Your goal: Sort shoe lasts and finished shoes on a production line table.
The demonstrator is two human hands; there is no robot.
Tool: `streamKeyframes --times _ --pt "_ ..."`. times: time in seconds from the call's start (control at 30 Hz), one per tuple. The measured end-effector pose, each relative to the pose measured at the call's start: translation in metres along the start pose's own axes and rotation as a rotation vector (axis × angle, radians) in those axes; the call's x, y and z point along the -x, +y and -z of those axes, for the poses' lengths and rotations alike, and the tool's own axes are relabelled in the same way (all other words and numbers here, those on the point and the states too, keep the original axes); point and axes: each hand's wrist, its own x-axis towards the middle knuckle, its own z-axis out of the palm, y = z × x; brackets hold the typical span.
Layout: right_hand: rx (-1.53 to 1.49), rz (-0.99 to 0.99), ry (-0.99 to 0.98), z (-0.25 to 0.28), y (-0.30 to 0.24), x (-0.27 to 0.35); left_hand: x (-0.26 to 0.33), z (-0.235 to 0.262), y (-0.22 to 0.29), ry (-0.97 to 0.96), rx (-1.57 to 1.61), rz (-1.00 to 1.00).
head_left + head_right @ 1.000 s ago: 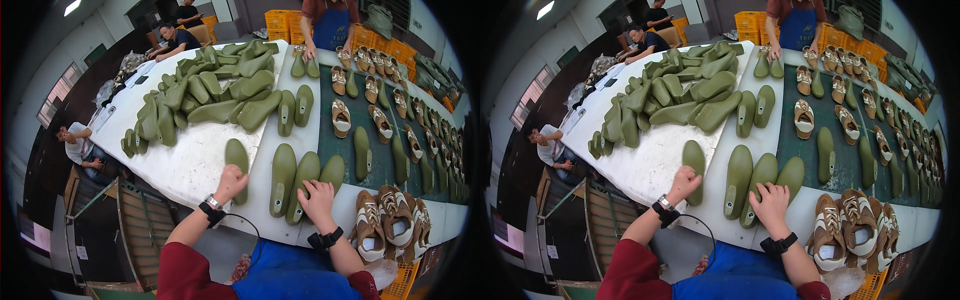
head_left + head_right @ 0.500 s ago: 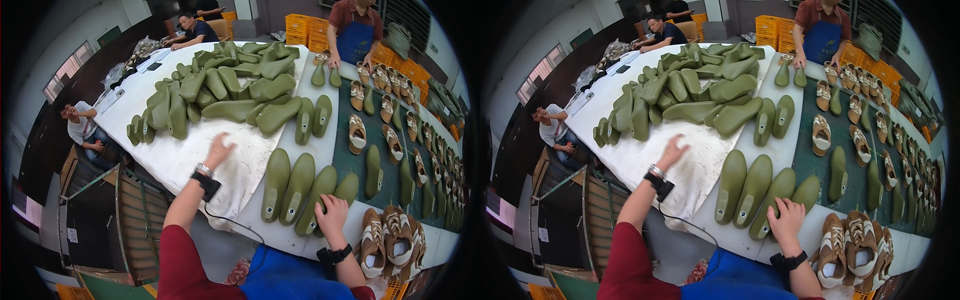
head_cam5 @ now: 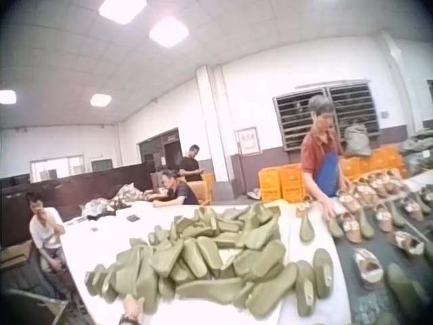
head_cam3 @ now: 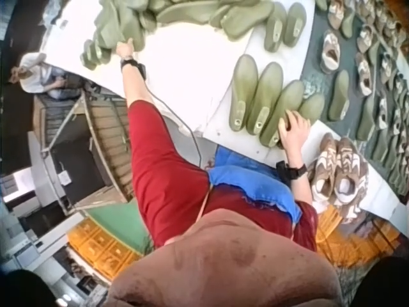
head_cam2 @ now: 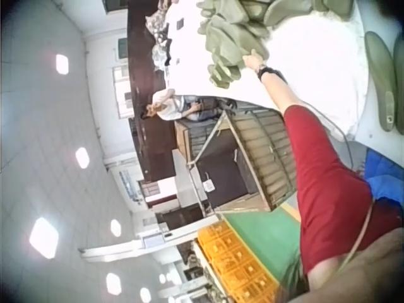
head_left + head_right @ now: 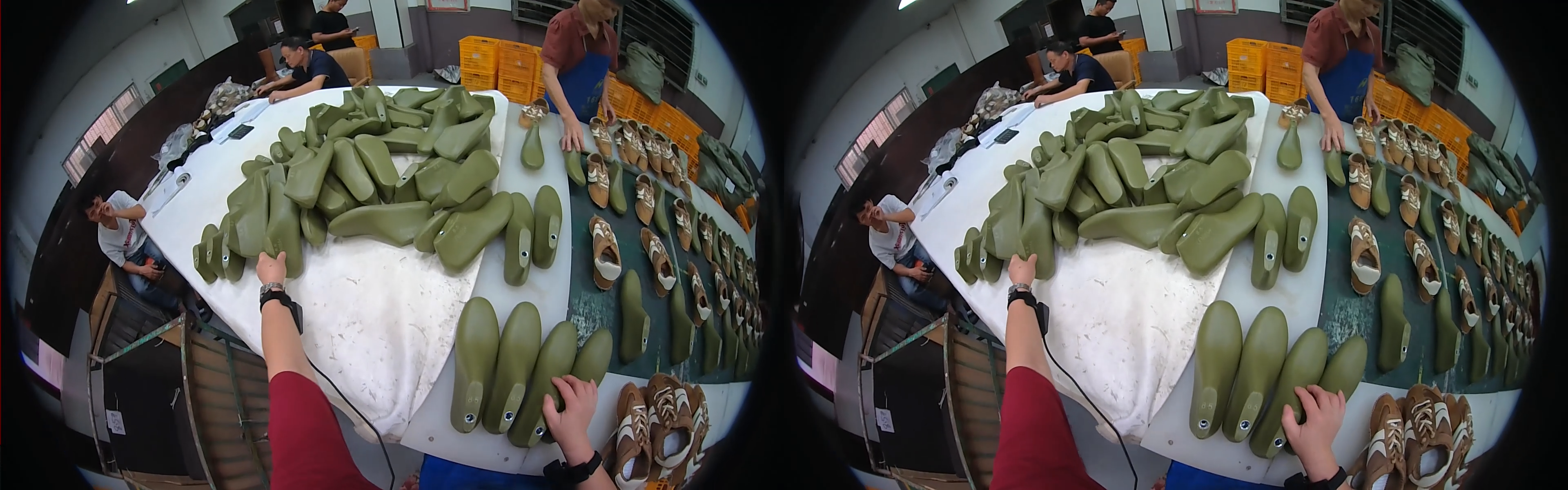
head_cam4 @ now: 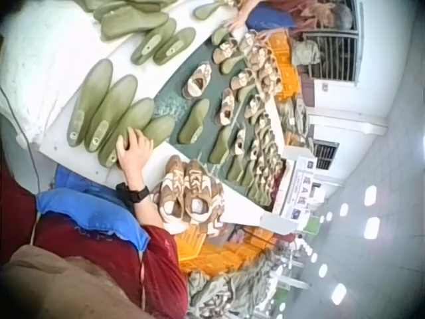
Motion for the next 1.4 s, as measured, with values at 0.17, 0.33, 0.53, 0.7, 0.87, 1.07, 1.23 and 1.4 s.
streamKeyframes --times 0.17,0.33,0.53,0.7,0.87,1.07,1.23,1.4 --pt "-0.009 0.016 0.003 0.0 -0.003 -0.003 0.031 0.027 -0.023 -0.236 0.225 0.016" --pt "-0.007 0.018 0.028 -0.001 0.0 -0.002 0.146 0.088 -0.019 -0.616 0.478 0.162" --pt "-0.018 0.047 0.04 -0.003 0.002 0.0 0.268 0.164 0.052 -0.709 0.044 -0.51" --pt "0.012 0.036 0.07 -0.002 0.005 0.003 0.318 0.158 0.102 -0.905 0.204 -0.557" --pt "0.021 0.017 0.043 -0.001 0.004 0.003 0.255 0.102 0.102 -1.057 0.339 -0.489" --pt "-0.014 0.004 0.012 0.0 -0.002 0.002 0.042 0.012 0.001 0.059 0.235 -0.395" --pt "0.001 -0.018 -0.003 0.001 -0.002 0.001 -0.02 0.009 -0.04 -0.064 0.242 0.012" --pt "0.02 -0.033 -0.013 0.002 -0.004 -0.001 -0.008 -0.002 -0.033 0.051 0.039 -0.051"
